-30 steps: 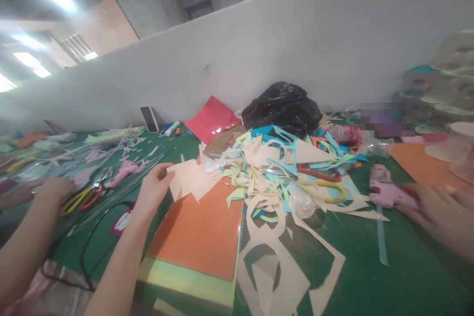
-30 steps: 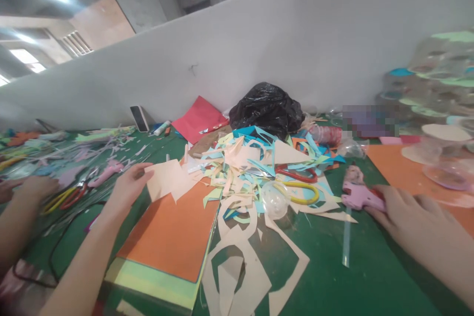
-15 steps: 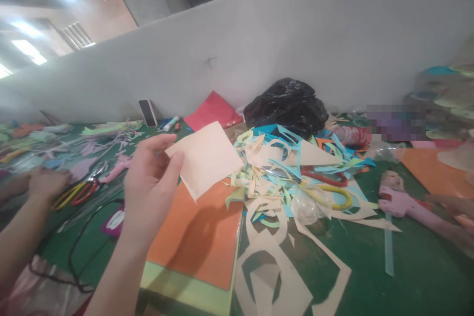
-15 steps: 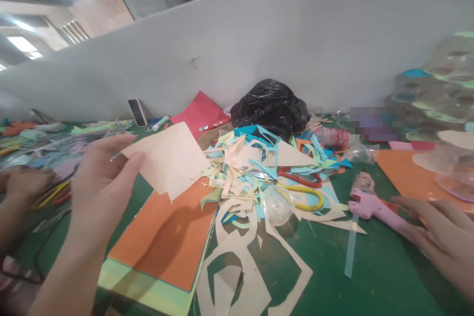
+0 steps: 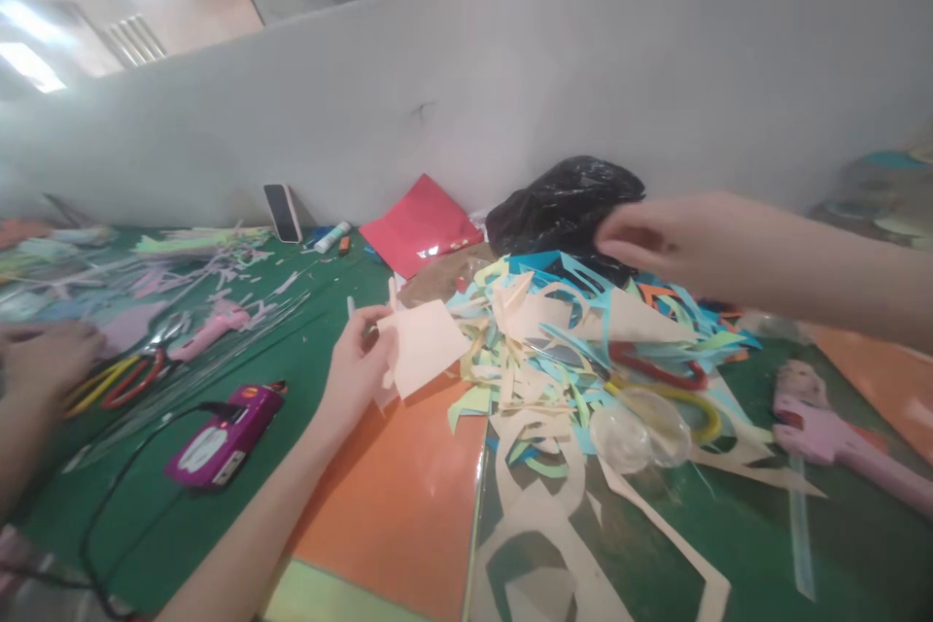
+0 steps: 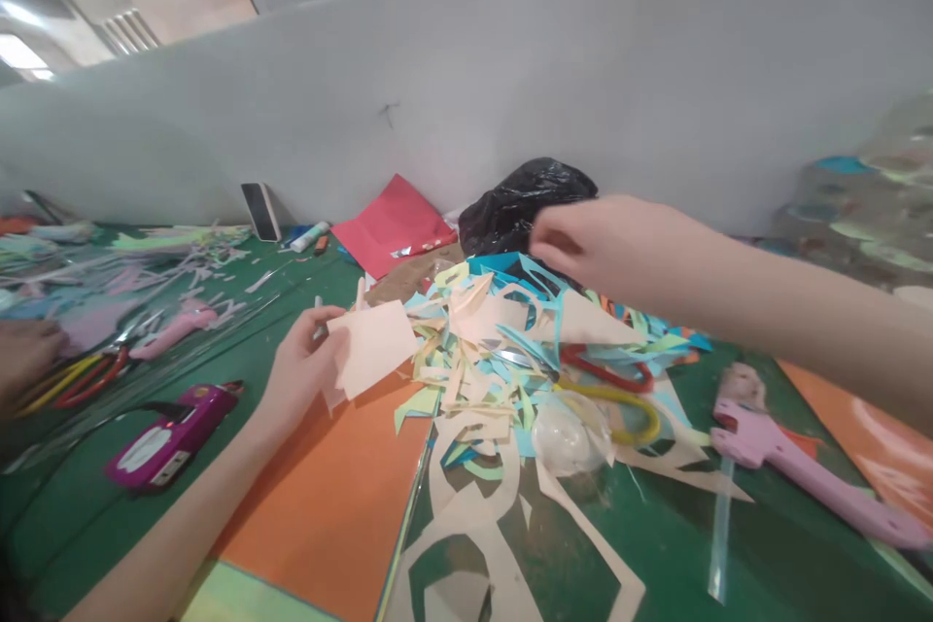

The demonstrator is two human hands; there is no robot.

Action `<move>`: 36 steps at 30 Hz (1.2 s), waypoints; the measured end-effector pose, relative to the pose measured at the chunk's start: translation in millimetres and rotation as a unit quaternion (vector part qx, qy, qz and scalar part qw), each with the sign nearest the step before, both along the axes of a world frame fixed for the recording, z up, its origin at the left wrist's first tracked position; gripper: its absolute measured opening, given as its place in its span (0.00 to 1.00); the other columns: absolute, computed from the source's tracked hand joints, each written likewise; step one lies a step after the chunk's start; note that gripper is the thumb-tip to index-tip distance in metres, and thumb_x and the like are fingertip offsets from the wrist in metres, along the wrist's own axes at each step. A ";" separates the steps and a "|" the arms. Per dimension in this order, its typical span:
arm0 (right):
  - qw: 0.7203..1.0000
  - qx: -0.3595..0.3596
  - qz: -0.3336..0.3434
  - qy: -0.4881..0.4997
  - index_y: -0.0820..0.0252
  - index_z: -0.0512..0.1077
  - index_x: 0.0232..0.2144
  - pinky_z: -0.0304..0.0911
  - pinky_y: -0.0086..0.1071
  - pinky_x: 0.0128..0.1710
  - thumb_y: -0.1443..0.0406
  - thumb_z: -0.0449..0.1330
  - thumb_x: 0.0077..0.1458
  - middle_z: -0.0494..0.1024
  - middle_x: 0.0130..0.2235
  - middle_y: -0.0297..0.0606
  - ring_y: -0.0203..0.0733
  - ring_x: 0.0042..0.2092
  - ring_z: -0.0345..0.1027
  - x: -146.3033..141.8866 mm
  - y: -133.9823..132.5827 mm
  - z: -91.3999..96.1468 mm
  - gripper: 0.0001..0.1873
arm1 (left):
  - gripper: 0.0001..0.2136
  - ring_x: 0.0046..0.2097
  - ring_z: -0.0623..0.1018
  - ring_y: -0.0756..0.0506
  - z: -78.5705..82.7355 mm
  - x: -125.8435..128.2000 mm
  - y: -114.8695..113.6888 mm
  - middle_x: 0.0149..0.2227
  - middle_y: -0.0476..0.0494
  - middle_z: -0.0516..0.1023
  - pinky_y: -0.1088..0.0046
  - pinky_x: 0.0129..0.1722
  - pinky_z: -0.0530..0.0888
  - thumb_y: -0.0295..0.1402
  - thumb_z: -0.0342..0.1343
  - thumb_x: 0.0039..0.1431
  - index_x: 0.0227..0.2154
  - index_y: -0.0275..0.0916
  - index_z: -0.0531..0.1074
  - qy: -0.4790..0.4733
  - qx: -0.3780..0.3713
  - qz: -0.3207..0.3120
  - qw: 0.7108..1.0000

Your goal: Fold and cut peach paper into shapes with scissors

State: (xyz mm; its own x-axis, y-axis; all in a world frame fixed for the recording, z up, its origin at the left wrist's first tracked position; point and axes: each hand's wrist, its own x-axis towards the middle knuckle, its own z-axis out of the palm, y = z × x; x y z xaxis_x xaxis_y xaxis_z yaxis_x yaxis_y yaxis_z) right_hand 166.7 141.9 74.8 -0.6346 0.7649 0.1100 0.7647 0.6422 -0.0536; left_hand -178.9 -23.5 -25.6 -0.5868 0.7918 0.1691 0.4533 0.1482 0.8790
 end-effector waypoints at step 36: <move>0.979 -0.166 0.034 -0.110 0.75 0.75 0.37 0.63 0.25 0.31 0.68 0.52 0.63 0.81 0.32 0.48 0.31 0.25 0.68 -217.0 101.6 -34.0 0.14 | 0.08 0.35 0.74 0.48 -11.7 11.5 -13.5 0.38 0.44 0.75 0.73 0.29 0.67 0.39 0.53 0.62 0.40 0.44 0.70 -0.102 0.013 -0.052 0.993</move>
State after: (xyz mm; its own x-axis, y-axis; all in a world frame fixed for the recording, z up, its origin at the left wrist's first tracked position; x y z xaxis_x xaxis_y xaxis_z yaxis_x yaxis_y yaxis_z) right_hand -50.3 243.5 40.7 -0.6656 0.6905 -0.2830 0.7375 0.6667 -0.1078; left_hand -167.4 -37.0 -37.3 -0.5258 0.8473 0.0755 0.2767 0.0864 0.9571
